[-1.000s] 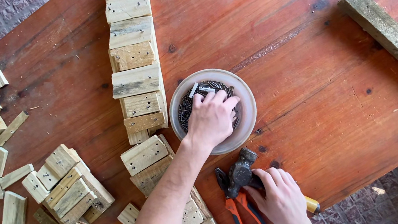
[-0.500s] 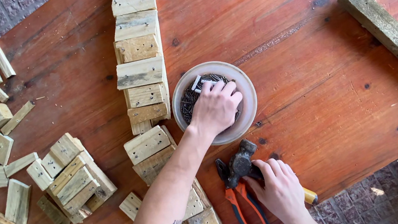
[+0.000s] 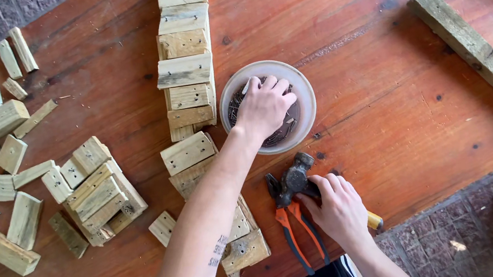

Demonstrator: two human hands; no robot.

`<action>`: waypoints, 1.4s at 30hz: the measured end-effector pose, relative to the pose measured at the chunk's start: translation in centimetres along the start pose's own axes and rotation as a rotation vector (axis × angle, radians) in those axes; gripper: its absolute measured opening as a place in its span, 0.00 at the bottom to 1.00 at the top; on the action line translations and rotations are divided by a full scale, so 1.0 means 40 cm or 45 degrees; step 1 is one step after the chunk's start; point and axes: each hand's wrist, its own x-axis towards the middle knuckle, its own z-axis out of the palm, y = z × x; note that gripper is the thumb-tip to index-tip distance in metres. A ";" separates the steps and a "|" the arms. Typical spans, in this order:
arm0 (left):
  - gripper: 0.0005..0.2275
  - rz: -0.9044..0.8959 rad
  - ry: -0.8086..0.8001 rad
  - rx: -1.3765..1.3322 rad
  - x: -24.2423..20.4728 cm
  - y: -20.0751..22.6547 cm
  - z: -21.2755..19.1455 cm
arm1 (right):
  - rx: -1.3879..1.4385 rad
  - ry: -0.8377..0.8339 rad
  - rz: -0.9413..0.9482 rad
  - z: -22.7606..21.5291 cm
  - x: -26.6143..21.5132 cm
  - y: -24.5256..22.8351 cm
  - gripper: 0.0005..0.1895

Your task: The person assembles small wooden blocks into a vertical stack by aligning them and securing them with nails. Using a hammer, the person drives nails into pre-drilled holes to fasten the blocks together. The process is repeated for multiple blocks, forming a continuous vertical structure.

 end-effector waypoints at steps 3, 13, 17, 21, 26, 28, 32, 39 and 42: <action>0.12 0.077 -0.010 0.133 0.004 0.004 0.012 | 0.013 -0.006 0.000 -0.006 0.001 -0.004 0.23; 0.08 0.105 -0.127 0.042 -0.039 -0.008 -0.029 | -0.032 0.004 -0.015 -0.005 0.008 0.000 0.23; 0.07 -0.123 -0.127 -0.505 -0.103 -0.009 -0.062 | -0.091 -0.025 -0.027 0.000 0.003 0.002 0.23; 0.02 -0.254 0.251 -0.815 -0.178 0.006 -0.081 | -0.081 -0.006 -0.022 -0.006 0.008 -0.008 0.23; 0.03 -0.413 0.437 -0.989 -0.316 0.052 -0.147 | -0.096 0.075 -0.129 0.000 -0.006 0.001 0.24; 0.02 -0.465 0.549 -0.991 -0.393 0.064 -0.175 | -0.091 0.142 -0.167 0.018 0.001 0.006 0.26; 0.08 -0.579 0.638 -1.195 -0.578 0.142 -0.188 | -0.102 0.148 -0.204 0.011 -0.011 0.009 0.26; 0.03 -0.854 0.737 -1.107 -0.770 0.275 -0.115 | -0.153 0.171 -0.169 0.026 -0.032 0.003 0.26; 0.03 -0.804 0.827 -0.998 -0.774 0.277 -0.076 | -0.194 0.188 -0.173 0.042 -0.033 0.015 0.26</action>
